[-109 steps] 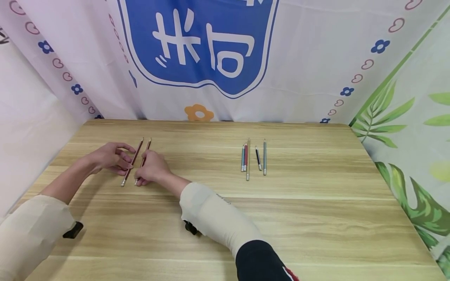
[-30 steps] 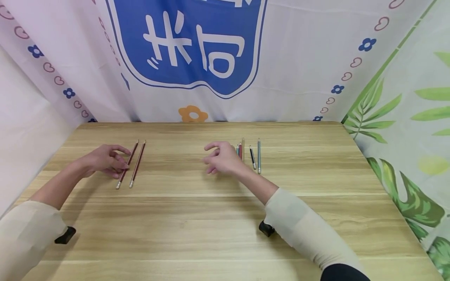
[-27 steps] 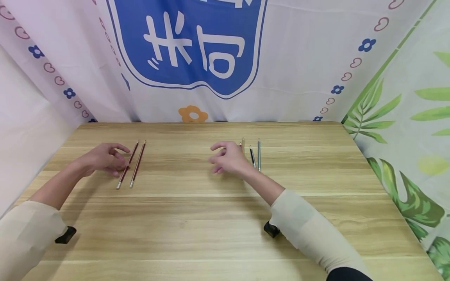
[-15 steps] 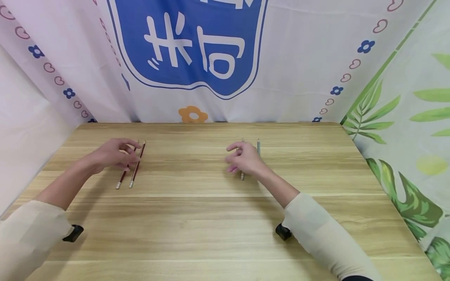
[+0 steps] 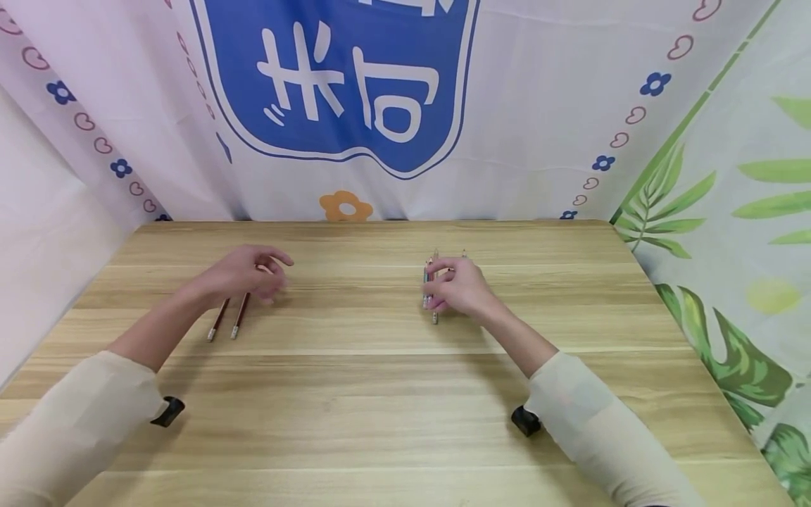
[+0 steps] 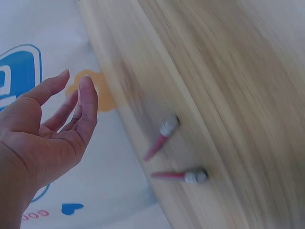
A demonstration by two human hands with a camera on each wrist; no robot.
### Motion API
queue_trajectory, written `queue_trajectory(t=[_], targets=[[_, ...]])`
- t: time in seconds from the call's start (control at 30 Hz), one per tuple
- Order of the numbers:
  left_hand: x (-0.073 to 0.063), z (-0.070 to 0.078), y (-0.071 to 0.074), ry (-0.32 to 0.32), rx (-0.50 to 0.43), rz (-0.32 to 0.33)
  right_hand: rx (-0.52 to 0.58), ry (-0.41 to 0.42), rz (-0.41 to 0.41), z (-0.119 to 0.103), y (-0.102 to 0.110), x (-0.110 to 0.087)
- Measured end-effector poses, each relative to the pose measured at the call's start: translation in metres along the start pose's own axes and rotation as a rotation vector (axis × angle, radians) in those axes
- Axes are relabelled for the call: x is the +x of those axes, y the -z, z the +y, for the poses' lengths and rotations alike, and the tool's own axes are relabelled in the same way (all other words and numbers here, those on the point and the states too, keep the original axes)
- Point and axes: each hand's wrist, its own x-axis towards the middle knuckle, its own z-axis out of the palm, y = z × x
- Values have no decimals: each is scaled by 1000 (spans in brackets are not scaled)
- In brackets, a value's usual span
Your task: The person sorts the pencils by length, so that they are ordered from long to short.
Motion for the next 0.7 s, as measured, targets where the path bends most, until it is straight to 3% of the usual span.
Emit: queue_trajectory(t=[0.23, 0.7], targets=[[10, 15, -20, -17, 5, -13, 8, 20, 3, 3, 8, -4], [31, 32, -56, -58, -82, -72, 14, -8, 16, 7, 20, -11]])
